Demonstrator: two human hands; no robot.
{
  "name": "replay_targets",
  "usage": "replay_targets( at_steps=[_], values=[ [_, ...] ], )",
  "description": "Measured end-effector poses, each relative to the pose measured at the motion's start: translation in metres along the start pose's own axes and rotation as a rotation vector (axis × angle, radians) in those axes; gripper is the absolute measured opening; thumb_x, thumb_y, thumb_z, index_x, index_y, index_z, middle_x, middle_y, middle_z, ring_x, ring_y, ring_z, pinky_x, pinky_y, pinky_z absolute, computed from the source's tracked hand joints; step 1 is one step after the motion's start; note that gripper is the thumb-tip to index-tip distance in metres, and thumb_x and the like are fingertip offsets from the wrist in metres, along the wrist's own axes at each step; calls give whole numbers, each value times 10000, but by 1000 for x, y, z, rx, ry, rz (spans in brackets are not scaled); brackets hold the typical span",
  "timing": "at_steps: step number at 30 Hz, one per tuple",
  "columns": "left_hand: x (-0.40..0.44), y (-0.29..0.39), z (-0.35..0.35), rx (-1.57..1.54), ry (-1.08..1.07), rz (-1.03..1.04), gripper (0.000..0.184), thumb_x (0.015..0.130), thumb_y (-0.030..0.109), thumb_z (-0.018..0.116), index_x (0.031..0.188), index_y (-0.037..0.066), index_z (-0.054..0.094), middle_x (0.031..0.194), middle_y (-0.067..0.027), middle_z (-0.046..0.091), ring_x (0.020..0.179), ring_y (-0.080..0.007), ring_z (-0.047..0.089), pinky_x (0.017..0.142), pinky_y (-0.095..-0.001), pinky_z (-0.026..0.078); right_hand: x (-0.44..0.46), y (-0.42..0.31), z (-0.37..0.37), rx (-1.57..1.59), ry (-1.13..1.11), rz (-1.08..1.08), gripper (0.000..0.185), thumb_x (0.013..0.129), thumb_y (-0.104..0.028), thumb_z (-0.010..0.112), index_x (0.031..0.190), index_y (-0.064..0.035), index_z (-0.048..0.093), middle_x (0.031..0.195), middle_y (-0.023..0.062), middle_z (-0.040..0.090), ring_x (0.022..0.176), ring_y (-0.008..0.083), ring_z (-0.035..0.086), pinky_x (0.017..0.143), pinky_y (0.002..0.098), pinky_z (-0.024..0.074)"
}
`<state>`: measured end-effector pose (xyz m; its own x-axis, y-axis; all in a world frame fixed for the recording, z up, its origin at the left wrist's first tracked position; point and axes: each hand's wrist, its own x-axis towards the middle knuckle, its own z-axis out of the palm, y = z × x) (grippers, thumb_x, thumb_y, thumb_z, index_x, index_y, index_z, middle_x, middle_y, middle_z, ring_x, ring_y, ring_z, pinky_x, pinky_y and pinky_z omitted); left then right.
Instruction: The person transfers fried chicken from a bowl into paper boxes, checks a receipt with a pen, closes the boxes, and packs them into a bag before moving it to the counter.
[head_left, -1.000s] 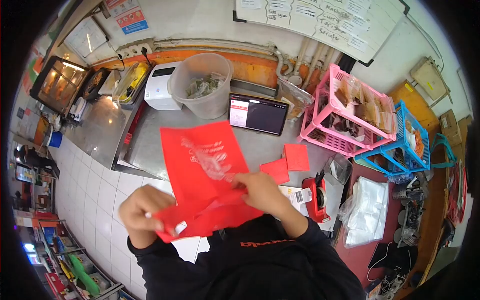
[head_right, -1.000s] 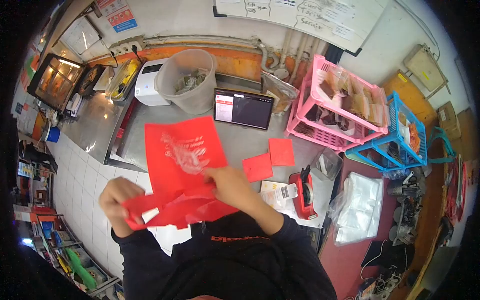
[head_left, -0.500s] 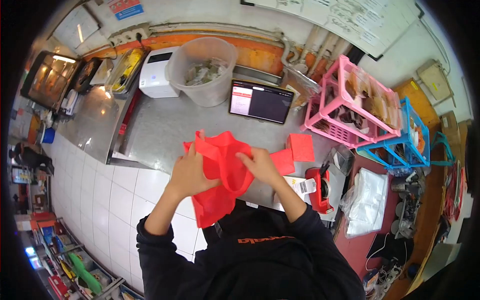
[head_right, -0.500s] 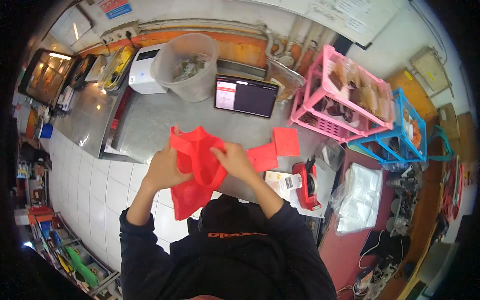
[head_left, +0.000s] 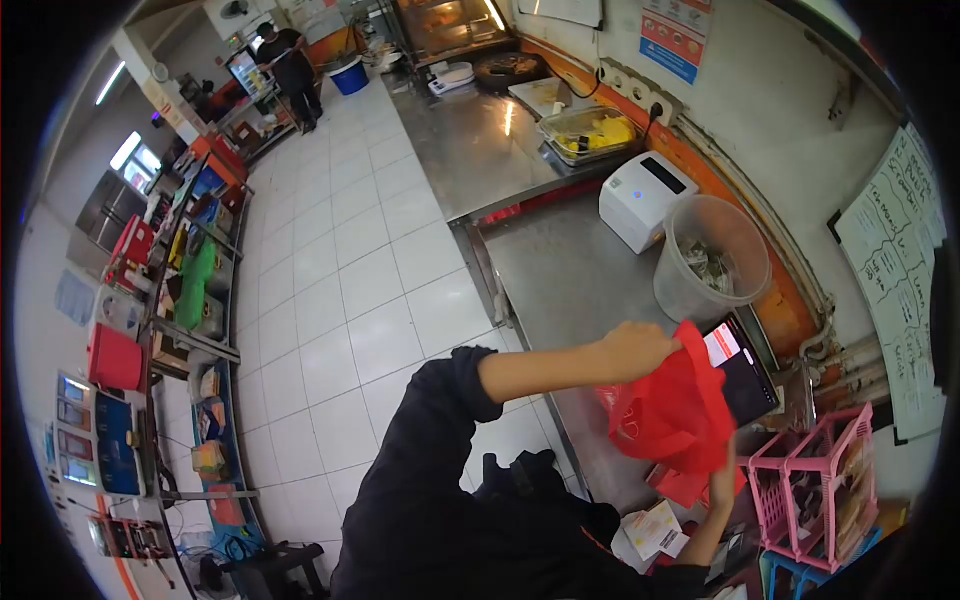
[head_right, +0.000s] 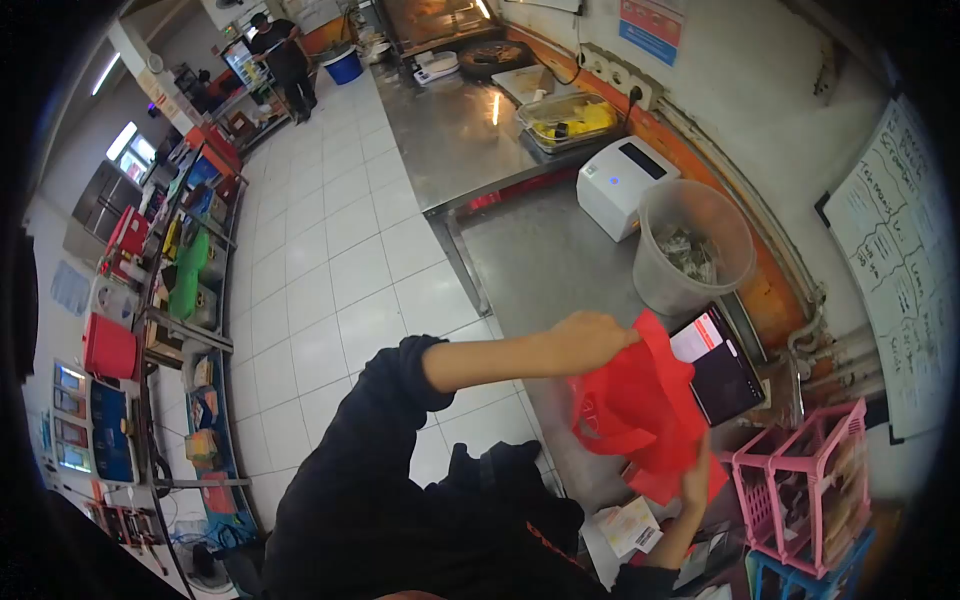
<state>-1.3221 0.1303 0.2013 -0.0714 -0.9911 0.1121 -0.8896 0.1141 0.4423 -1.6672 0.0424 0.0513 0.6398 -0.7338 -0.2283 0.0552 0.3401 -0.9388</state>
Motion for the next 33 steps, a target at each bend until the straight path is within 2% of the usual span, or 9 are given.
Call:
replay_targets(
  at_steps=[2,3,5,6,12,22,25,27,33],
  values=[
    [8,-5,-6,62,-27,24,354,853,145,429,1193,125,523,777,-184,623,733,-360,624,635,-441,503,-9,10,-2,-554,-191,64,704,701,-305,735,1270,-10,442,1306,130,464,1246,266,405,1051,455,285],
    [11,-7,-7,105,-43,59,386,853,154,432,1232,156,503,751,-176,621,720,-358,624,617,-441,501,-17,9,23,-1246,-268,88,806,632,-341,766,1283,-14,422,1294,132,466,1254,268,384,1061,498,227],
    [18,-10,2,148,-72,114,454,848,158,436,1300,200,447,720,-162,621,704,-352,625,584,-443,498,-19,28,27,-1820,-213,-115,912,552,-377,798,1294,-24,403,1249,137,476,1242,272,372,1066,564,134],
    [17,-11,9,142,-90,141,489,844,153,437,1329,213,412,714,-155,621,700,-348,626,568,-445,496,-18,46,15,-1700,-75,-335,917,542,-378,799,1291,-29,403,1216,141,484,1223,274,380,1061,586,98],
    [17,3,14,69,-58,189,419,797,39,449,1202,147,437,1112,-136,544,773,-351,616,623,-429,506,-30,5,22,-1631,60,-47,983,458,-283,830,1280,-15,364,1181,180,473,1160,343,423,1045,507,235],
    [49,29,14,-52,-112,254,237,698,-50,512,899,73,488,1256,-132,442,737,-358,605,609,-446,490,-82,-184,92,-1243,514,-206,912,491,-269,819,1249,25,406,1153,216,524,1071,360,518,913,398,423],
    [60,30,35,-80,-182,477,86,704,-11,525,758,50,550,1127,-163,546,718,-351,611,596,-445,486,-88,-215,114,-1186,512,-273,910,494,-275,824,1246,23,408,1151,212,529,1063,349,533,903,397,433],
    [63,34,55,186,-172,267,105,720,32,534,659,33,619,869,-189,631,701,-336,630,600,-414,507,-81,-219,125,-1159,504,-300,908,495,-282,826,1243,22,411,1150,210,531,1057,344,540,899,396,438],
    [62,26,79,140,-11,136,165,726,162,595,642,25,633,702,-176,624,652,-332,634,557,-418,503,-42,-206,151,-1266,383,-363,918,510,-339,821,1252,-2,398,1120,190,542,1038,351,538,864,395,448]
  ],
)
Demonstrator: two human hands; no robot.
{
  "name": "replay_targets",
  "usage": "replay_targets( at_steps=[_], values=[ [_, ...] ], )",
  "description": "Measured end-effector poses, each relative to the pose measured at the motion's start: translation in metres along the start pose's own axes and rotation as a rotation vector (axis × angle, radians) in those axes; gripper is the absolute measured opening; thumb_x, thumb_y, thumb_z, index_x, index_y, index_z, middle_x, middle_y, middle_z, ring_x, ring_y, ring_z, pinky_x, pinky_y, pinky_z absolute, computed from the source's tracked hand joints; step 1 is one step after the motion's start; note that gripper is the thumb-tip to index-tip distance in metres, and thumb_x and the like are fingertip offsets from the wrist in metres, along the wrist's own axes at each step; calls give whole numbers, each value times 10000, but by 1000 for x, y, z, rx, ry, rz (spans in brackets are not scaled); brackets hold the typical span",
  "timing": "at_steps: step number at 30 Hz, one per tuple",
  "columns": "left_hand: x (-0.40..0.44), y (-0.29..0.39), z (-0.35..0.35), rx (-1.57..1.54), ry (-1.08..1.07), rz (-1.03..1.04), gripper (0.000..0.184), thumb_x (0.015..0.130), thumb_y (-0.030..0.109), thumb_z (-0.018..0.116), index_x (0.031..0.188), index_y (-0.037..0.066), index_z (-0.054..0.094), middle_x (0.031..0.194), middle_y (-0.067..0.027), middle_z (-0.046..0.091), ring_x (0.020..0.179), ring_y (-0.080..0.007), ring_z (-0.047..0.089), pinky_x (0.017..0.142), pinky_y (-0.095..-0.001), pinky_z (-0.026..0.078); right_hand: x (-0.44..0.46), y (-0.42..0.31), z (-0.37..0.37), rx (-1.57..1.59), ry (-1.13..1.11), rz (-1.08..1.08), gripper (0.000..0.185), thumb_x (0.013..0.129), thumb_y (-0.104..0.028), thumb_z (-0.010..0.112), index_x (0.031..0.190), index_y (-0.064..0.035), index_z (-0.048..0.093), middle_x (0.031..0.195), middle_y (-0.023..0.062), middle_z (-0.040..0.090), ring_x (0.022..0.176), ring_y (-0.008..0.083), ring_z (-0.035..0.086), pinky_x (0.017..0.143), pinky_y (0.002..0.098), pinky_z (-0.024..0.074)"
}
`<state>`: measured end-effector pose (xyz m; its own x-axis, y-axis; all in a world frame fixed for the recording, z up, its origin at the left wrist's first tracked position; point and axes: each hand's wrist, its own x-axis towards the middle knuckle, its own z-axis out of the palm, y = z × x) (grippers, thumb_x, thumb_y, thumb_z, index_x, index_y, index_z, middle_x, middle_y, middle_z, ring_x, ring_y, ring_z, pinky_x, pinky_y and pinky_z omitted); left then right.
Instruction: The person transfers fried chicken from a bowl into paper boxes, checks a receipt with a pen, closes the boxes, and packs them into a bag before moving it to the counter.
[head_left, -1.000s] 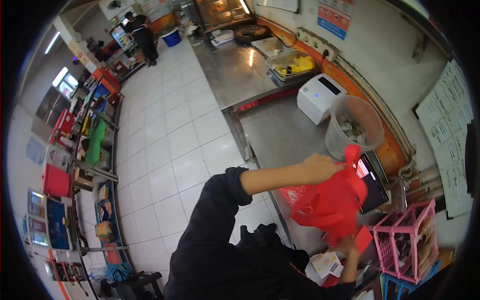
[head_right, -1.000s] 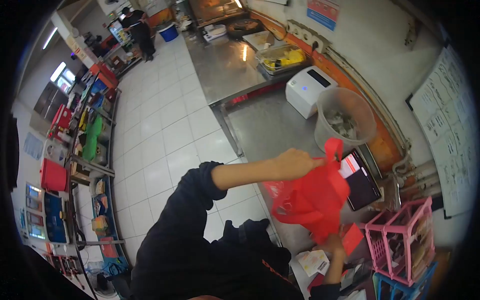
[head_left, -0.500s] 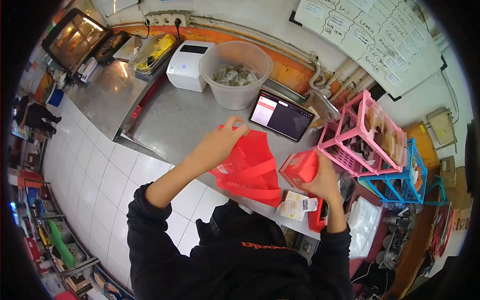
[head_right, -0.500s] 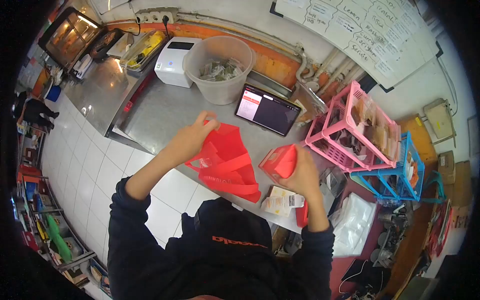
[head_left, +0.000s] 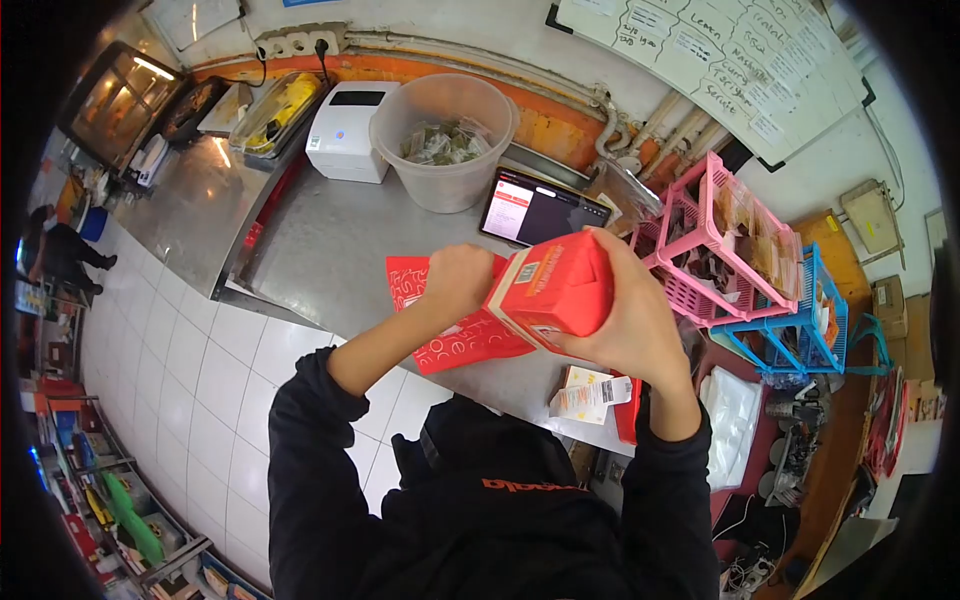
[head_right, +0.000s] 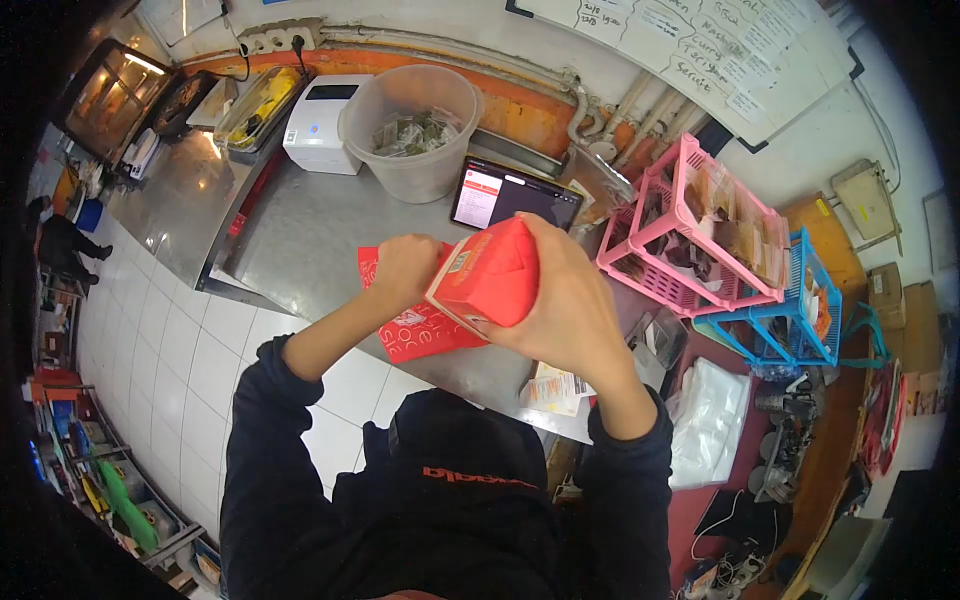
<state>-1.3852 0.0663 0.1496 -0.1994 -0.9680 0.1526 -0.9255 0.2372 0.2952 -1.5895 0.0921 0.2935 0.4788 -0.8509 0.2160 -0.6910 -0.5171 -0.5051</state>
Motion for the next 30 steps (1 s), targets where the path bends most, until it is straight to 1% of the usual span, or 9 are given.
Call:
replay_targets(
  at_steps=[8,11,13,14,16,20,22,28,30],
  values=[
    [-2,-61,-24,-92,162,-415,327,755,318,610,634,18,655,618,-184,614,603,-347,630,564,-412,515,-2,14,8,-135,-51,13,878,522,-318,803,1241,-12,402,1035,166,547,972,342,544,799,407,457],
    [2,-71,-16,66,75,-408,281,764,275,604,747,0,654,777,-190,643,623,-345,636,575,-414,523,-11,20,12,-146,-84,62,891,510,-319,802,1244,-11,403,1054,177,547,985,344,542,807,406,456],
    [9,-74,5,144,87,-286,307,727,169,644,951,-35,596,1015,-205,603,685,-332,648,612,-408,536,-18,23,14,-132,-101,115,916,487,-321,804,1249,-7,404,1090,188,543,1007,345,541,828,402,455],
    [17,-74,20,145,89,-274,307,727,169,644,951,-35,596,1015,-205,603,685,-332,648,612,-408,536,-23,27,15,-134,-91,122,916,487,-321,804,1249,-7,404,1090,188,543,1007,345,541,828,402,455],
    [39,-78,62,238,-128,-374,535,638,106,718,1096,-61,498,1168,-234,508,862,-329,632,722,-385,534,-32,35,17,-63,-97,150,936,473,-326,807,1255,-6,404,1125,191,540,1027,347,540,849,398,453],
    [54,-79,116,146,-370,-25,724,564,128,774,1169,-87,440,1177,-255,494,1035,-353,554,862,-378,484,-43,44,10,-84,-64,224,945,464,-326,810,1254,-1,404,1132,187,541,1028,350,543,862,399,449],
    [66,-30,75,-179,-849,234,990,584,161,767,1359,-92,206,1399,-277,273,1322,-342,263,1075,-347,281,-43,41,2,-94,-51,268,942,466,-316,813,1253,0,402,1136,186,537,1040,348,535,868,400,445],
    [58,18,22,-866,-687,526,993,615,141,749,1405,-20,170,1442,-217,245,1328,-265,276,1091,-335,234,-28,46,15,-18,73,192,917,515,-325,819,1240,34,385,1147,213,517,1051,357,518,883,405,436],
    [49,-10,14,-852,-690,458,977,647,89,705,1425,4,120,1457,-186,238,1332,-243,268,1092,-328,218,-24,44,24,59,89,195,929,514,-327,824,1240,39,375,1150,224,508,1056,367,509,893,413,426]
  ],
)
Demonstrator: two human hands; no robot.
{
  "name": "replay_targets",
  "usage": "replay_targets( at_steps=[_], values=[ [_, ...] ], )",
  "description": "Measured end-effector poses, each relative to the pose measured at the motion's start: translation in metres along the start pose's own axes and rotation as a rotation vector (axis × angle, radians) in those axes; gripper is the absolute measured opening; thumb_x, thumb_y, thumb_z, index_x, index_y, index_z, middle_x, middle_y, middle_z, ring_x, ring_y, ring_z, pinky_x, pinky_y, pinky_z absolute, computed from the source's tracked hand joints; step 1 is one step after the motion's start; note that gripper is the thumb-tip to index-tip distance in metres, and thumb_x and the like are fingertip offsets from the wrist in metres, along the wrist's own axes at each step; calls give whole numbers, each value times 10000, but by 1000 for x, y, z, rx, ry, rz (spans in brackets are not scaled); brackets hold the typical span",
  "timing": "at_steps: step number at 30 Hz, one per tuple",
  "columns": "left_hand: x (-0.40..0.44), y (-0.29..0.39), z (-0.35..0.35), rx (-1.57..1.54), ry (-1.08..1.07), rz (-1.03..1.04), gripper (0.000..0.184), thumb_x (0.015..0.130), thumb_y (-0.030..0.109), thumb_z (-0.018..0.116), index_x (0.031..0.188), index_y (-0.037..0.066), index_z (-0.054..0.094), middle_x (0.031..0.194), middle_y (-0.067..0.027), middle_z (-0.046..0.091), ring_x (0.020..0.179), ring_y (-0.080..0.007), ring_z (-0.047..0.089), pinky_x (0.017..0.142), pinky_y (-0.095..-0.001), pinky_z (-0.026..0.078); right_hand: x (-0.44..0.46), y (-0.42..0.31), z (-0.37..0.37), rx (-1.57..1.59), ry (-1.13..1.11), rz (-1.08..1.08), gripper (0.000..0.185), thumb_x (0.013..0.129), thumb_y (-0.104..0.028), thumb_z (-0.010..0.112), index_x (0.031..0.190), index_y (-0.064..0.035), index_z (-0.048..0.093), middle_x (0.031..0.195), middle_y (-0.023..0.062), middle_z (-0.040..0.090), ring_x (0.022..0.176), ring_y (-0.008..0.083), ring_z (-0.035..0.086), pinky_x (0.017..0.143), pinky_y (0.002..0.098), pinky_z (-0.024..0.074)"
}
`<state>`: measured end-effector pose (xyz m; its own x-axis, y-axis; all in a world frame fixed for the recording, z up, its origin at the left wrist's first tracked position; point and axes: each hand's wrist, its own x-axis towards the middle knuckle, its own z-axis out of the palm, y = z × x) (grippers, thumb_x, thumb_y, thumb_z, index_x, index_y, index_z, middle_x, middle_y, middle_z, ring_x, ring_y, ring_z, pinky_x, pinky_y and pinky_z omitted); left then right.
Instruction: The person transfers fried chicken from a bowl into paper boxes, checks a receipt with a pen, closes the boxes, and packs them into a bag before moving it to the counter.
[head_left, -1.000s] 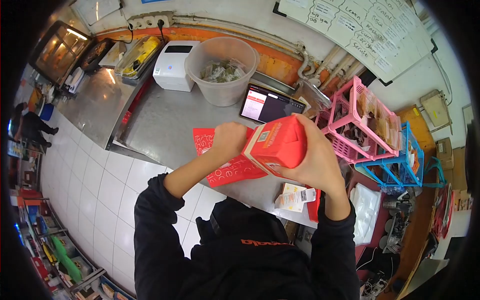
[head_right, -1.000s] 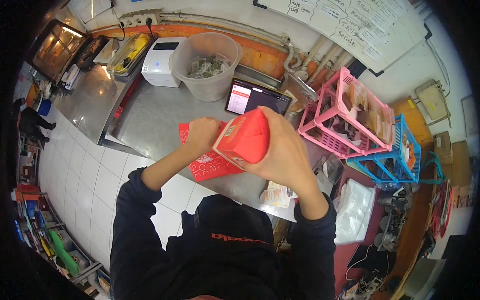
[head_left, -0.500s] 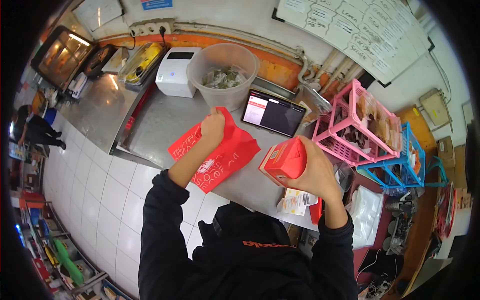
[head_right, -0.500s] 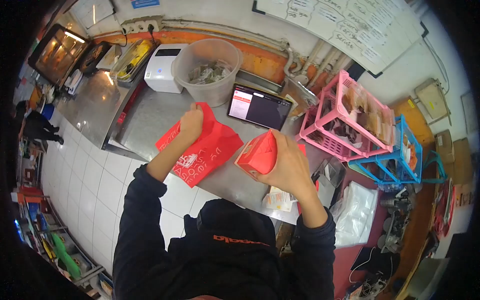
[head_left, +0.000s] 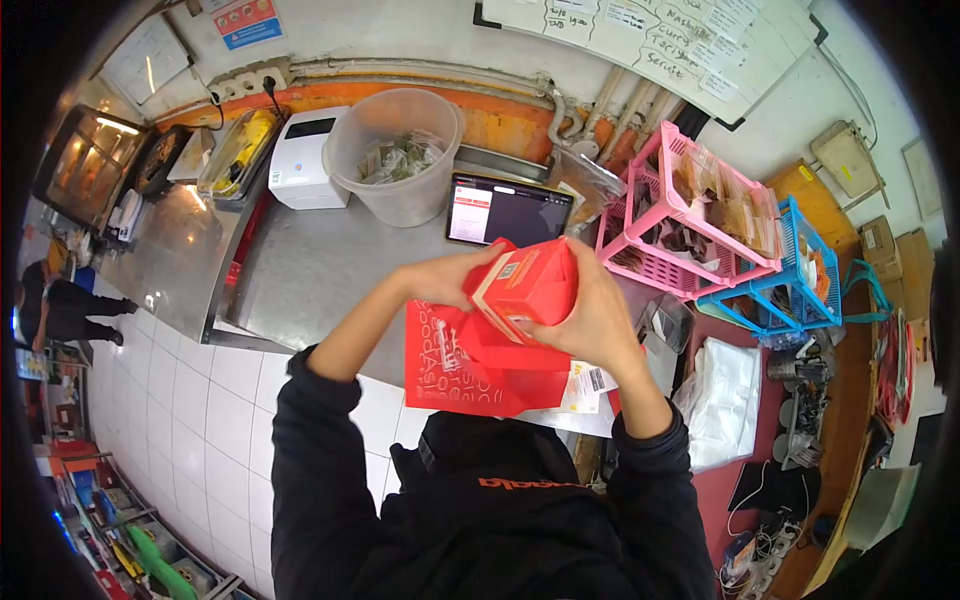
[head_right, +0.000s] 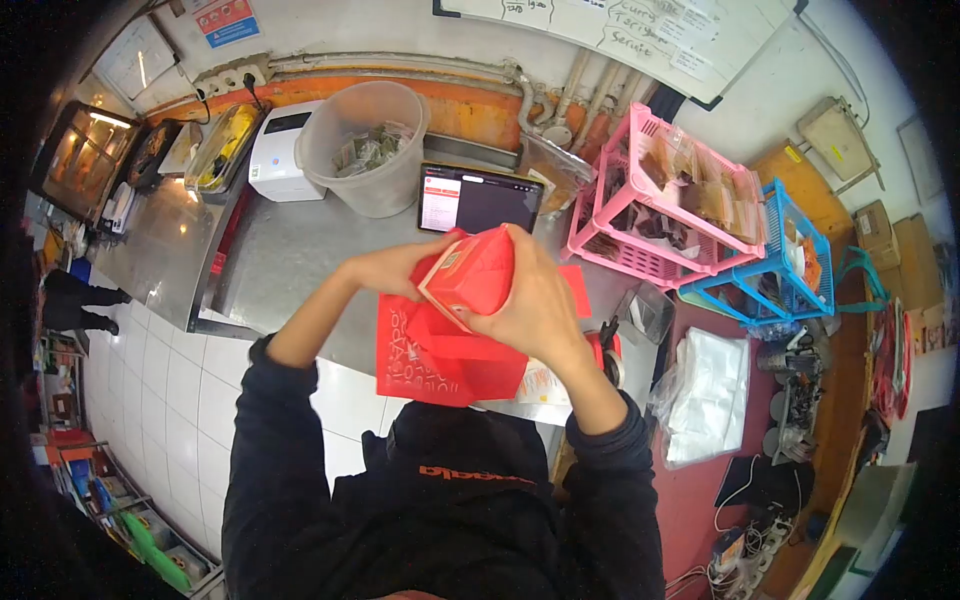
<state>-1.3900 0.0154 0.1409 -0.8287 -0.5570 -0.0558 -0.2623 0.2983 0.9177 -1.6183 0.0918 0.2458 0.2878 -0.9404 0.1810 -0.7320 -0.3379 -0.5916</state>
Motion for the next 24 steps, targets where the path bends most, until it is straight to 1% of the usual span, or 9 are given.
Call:
replay_targets(
  at_steps=[3,5,9,11,12,14,18,20,24],
  values=[
    [-45,38,-13,-58,27,-33,947,671,3,629,1436,21,72,1469,-170,219,1336,-238,265,1088,-315,215,0,2,37,56,9,-141,916,508,-256,819,1246,30,359,1160,227,499,1084,377,487,909,425,408],
    [-64,50,-12,-418,111,-142,941,647,-73,562,1441,43,72,1484,-154,187,1359,-217,217,1094,-303,182,-1,-6,64,44,-82,-167,900,508,-230,809,1245,33,364,1149,226,501,1086,376,485,909,424,407],
    [-67,43,18,-168,260,55,904,625,-101,521,1437,54,155,1502,-122,149,1379,-213,157,1106,-304,133,-9,2,156,35,-320,-164,814,549,-165,766,1242,28,384,1108,218,511,1085,372,482,919,431,401],
    [-81,60,27,-160,315,110,902,625,-102,517,1437,54,157,1503,-125,141,1381,-218,149,1110,-310,121,-18,21,204,508,-372,-276,730,594,-132,742,1229,11,413,1099,209,513,1091,368,482,945,439,389],
    [-86,71,28,-156,370,166,901,624,-104,514,1437,53,159,1504,-128,132,1383,-224,141,1113,-316,109,-19,26,215,511,-374,-276,730,594,-132,742,1229,11,413,1099,209,513,1091,368,482,945,439,389],
    [-123,85,17,-92,413,70,920,602,-96,510,1434,23,137,1512,-127,91,1389,-198,101,1113,-332,109,-21,29,232,-58,-388,-524,659,623,-72,712,1218,-12,436,1133,202,504,1107,366,479,958,435,385],
    [-161,87,35,47,556,-244,911,628,-56,543,1432,19,122,1494,-173,132,1375,-285,165,1088,-332,217,1,11,161,-115,-801,-251,656,615,-58,713,1213,-13,447,1164,192,494,1115,350,484,960,438,387],
    [-158,80,48,199,527,-253,909,632,-46,549,1429,8,114,1486,-196,137,1369,-310,176,1078,-332,243,9,1,133,-416,-927,-530,732,597,-163,757,1232,-16,422,1195,170,480,1110,336,492,903,405,451],
    [-129,60,77,230,566,-231,885,650,-70,531,1420,-7,99,1462,-238,148,1338,-361,208,1074,-338,248,-18,9,191,-419,-863,-644,758,532,-132,791,1194,-15,441,1218,179,459,1184,340,423,983,416,382]
  ],
)
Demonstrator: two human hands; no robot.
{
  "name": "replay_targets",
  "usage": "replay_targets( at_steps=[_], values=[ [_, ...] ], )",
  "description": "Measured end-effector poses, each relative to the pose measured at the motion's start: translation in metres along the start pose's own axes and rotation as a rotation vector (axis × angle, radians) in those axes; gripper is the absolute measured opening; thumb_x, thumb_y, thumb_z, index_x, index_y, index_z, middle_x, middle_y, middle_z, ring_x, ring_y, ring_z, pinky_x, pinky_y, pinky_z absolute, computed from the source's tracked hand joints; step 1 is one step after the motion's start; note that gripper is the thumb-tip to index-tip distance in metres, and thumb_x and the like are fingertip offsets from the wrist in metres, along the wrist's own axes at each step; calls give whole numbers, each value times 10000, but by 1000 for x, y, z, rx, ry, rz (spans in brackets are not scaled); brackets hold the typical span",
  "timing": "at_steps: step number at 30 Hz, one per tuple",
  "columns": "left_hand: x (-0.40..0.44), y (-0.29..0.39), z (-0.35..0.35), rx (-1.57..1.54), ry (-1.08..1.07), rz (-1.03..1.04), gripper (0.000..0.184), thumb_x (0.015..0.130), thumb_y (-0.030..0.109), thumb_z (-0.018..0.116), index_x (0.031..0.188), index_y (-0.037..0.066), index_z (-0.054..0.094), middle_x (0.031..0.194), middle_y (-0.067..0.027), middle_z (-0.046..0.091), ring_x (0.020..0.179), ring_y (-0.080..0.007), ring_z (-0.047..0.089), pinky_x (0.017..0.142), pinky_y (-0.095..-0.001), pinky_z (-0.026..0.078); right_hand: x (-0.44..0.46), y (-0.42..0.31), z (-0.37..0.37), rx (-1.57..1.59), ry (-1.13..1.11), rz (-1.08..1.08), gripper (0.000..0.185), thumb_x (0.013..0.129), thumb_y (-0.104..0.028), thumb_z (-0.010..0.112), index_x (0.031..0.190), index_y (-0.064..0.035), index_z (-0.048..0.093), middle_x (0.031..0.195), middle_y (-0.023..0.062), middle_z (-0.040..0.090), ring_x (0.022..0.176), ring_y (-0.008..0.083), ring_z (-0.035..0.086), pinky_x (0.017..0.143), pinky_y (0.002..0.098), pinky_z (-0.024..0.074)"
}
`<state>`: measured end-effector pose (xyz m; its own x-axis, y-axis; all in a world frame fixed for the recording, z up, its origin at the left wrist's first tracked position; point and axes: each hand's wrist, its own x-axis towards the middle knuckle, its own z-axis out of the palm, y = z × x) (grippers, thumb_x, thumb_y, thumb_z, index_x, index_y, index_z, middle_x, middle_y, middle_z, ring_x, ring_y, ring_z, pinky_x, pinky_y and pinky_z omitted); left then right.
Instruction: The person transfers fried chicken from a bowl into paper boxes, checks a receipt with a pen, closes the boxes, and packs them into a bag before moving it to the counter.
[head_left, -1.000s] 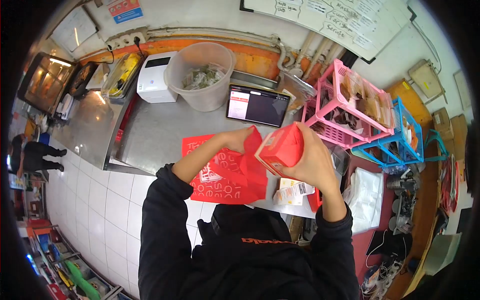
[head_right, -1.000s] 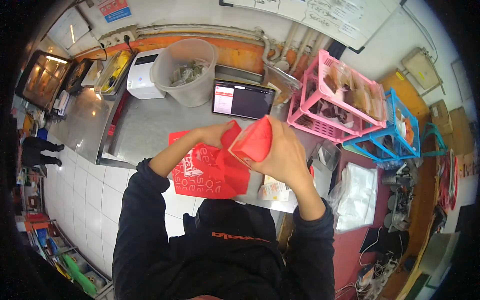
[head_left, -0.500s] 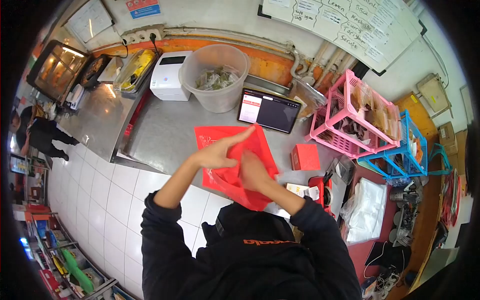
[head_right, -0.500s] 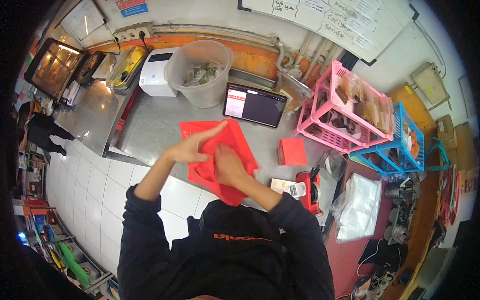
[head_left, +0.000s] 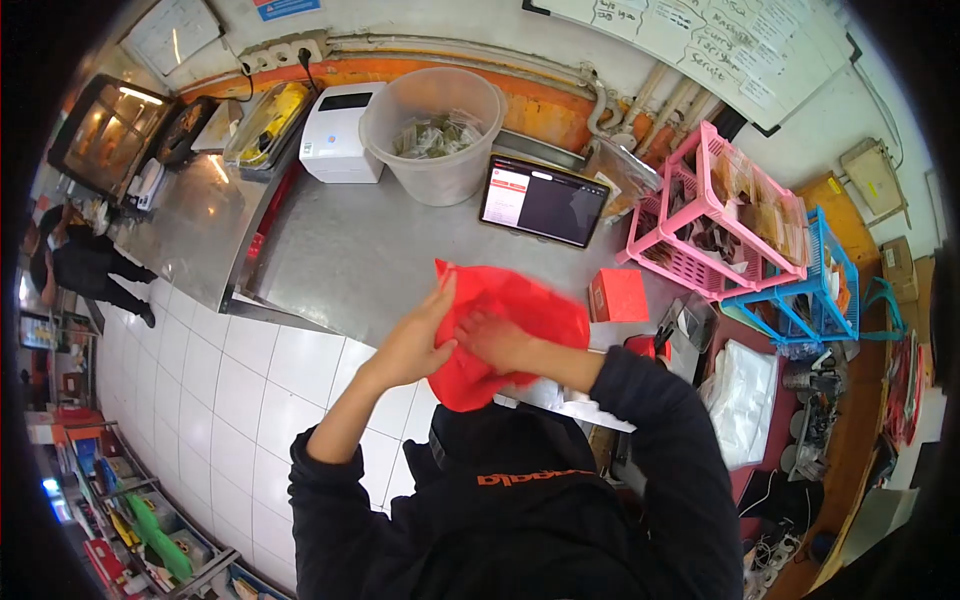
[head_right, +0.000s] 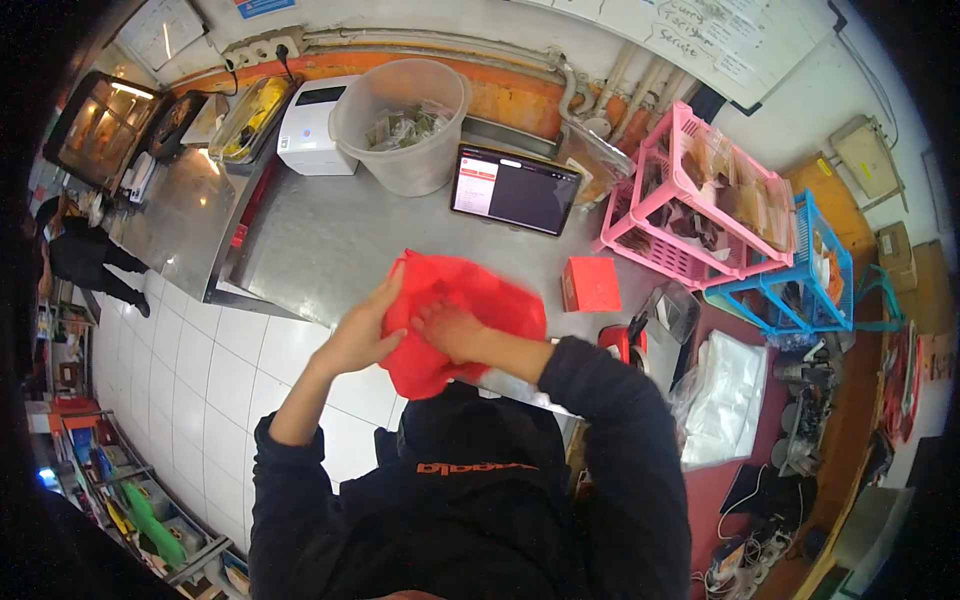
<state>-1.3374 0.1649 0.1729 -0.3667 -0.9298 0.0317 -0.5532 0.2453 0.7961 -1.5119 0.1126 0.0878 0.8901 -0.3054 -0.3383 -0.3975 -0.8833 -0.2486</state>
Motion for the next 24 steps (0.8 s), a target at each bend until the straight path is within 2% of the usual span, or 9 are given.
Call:
replay_targets(
  at_steps=[4,8,11,14,16,18,20,23,24],
  values=[
    [-15,5,-19,-37,70,-78,859,674,-110,499,1431,21,114,1485,-197,139,1300,-249,333,910,-277,424,21,2,68,75,207,-43,392,804,-159,553,1174,-73,454,1203,131,460,1197,301,415,953,420,403],
    [-32,40,-31,-347,124,-233,866,678,-145,488,1438,48,121,1505,-158,117,1227,-125,364,703,-191,482,-1,9,58,116,17,35,305,832,-146,493,1130,-98,449,1176,124,465,1005,316,558,819,425,490],
    [-24,15,-3,-255,111,-264,877,668,-108,535,1433,35,130,1499,-180,111,1210,-229,447,686,-232,481,-2,19,82,-29,17,-39,388,817,-127,505,1198,-105,439,1272,119,422,896,324,609,781,416,506],
    [-16,5,9,-128,157,-180,887,661,-71,565,1431,35,137,1494,-191,115,1137,-289,512,668,-256,478,-20,19,75,-72,131,121,433,809,-148,513,1238,-125,458,1290,104,453,1099,273,528,765,373,505],
    [-21,5,11,-109,170,-160,892,659,-53,576,1430,36,137,1492,-195,116,1095,-314,535,663,-266,477,-54,0,-1,302,177,-74,487,733,-5,553,1210,-98,528,1170,124,572,796,251,648,752,337,517],
    [-26,6,6,-172,123,-204,900,653,-50,572,1431,34,127,1493,-190,120,1064,-300,549,652,-271,471,-95,22,-71,863,244,-121,345,706,-21,581,1046,-58,628,887,126,665,822,195,652,750,309,506],
    [-28,9,6,-167,137,-193,901,646,-51,569,1429,32,132,1494,-186,122,1012,-293,571,642,-273,469,-124,70,-64,927,540,529,211,719,-33,587,915,-36,664,761,120,666,822,237,656,725,325,505],
    [-29,17,9,-129,103,-228,897,638,-52,576,1427,37,159,1495,-182,121,932,-285,590,637,-279,469,-136,145,18,233,438,1397,808,691,-447,691,1326,-63,370,1146,193,550,1081,320,531,858,425,457],
    [-29,16,11,-108,110,-206,893,635,-47,578,1425,40,169,1494,-181,127,904,-290,591,638,-284,472,-127,152,41,235,442,1390,808,691,-447,691,1326,-63,370,1146,193,550,1081,320,531,858,425,457]
  ],
)
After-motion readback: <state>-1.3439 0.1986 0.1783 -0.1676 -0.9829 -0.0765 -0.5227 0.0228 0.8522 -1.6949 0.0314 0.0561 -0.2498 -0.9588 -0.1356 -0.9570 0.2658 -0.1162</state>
